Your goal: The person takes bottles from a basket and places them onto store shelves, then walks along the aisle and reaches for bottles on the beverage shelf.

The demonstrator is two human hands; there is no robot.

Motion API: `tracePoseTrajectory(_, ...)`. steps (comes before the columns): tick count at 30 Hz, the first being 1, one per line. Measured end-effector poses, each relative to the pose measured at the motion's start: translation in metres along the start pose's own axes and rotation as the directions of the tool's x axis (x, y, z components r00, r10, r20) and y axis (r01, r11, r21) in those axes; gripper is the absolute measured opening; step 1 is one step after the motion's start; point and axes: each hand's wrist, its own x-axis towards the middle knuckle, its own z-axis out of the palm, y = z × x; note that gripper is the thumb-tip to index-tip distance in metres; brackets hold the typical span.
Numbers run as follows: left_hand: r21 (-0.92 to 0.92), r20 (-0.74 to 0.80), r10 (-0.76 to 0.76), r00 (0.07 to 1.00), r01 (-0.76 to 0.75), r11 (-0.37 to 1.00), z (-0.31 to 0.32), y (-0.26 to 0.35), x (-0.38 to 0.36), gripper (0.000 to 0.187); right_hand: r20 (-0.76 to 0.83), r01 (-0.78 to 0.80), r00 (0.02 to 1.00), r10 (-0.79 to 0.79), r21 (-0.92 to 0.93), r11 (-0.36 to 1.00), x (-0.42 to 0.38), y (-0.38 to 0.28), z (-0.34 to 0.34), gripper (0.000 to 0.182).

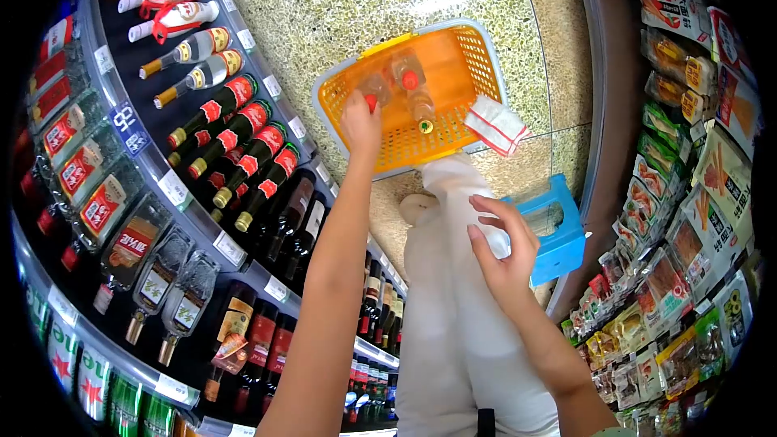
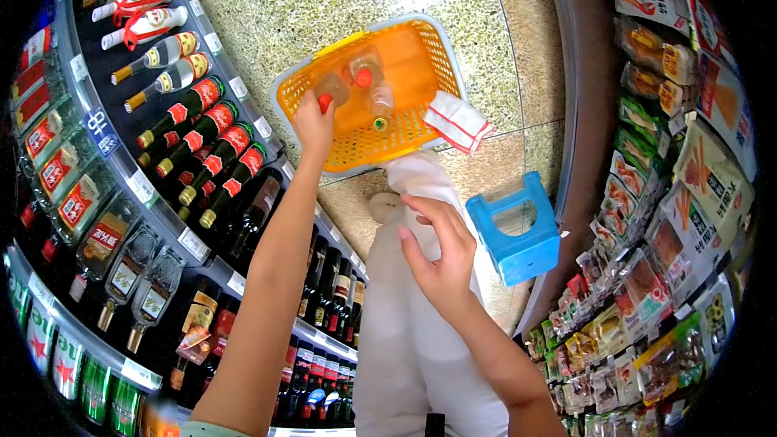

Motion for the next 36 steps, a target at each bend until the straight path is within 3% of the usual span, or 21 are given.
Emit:
tracePoseTrajectory(6, -0.086, -0.110, -0.080, 0.991, 0.071, 0.994, -0.107, 0.025, -0.060, 0.028, 0.044, -0.040, 0.998, 0.040, -0.003, 0.999, -0.008, -0.027, 0.001, 0.044)
tracePoseTrajectory(10, -0.178, -0.103, -0.070, 0.992, 0.050, 0.983, -0.206, 0.051, -0.113, 0.029, 0.162, 0.099, 0.984, -0.077, -0.130, 0.986, -0.011, -0.057, -0.001, 0.061)
tracePoseTrajectory(14, -0.279, -0.049, -0.179, 0.983, 0.159, 0.947, -0.335, 0.106, -0.171, 0.025, 0.329, 0.257, 0.927, -0.179, -0.212, 0.943, -0.017, -0.100, -0.002, 0.083)
tracePoseTrajectory(17, -0.245, -0.133, -0.158, 0.978, 0.122, 0.962, -0.424, 0.141, -0.214, 0.026, 0.496, 0.409, 0.822, -0.278, -0.175, 0.896, -0.023, -0.143, -0.002, 0.097)
tracePoseTrajectory(19, -0.226, -0.189, -0.186, 0.964, 0.142, 0.964, -0.475, 0.160, -0.246, 0.028, 0.603, 0.521, 0.713, -0.359, -0.113, 0.846, -0.037, -0.173, -0.002, 0.102)
tracePoseTrajectory(21, -0.162, -0.257, -0.110, 0.960, 0.069, 0.984, -0.525, 0.178, -0.271, 0.029, 0.688, 0.631, 0.577, -0.440, -0.034, 0.775, -0.054, -0.203, -0.002, 0.106)
tracePoseTrajectory(25, -0.134, -0.381, -0.102, 0.919, 0.054, 0.990, -0.588, 0.198, -0.323, 0.028, 0.702, 0.705, 0.427, -0.571, 0.137, 0.696, -0.097, -0.258, -0.006, 0.104)
tracePoseTrajectory(29, -0.081, -0.483, -0.056, 0.874, 0.018, 0.997, -0.626, 0.208, -0.365, 0.030, 0.648, 0.707, 0.329, -0.687, 0.313, 0.634, -0.136, -0.289, -0.004, 0.095)
tracePoseTrajectory(36, -0.075, -0.541, -0.142, 0.829, 0.120, 0.990, -0.667, 0.226, -0.433, 0.033, 0.706, 0.742, 0.251, -0.662, 0.299, 0.600, -0.206, -0.305, 0.002, 0.088)
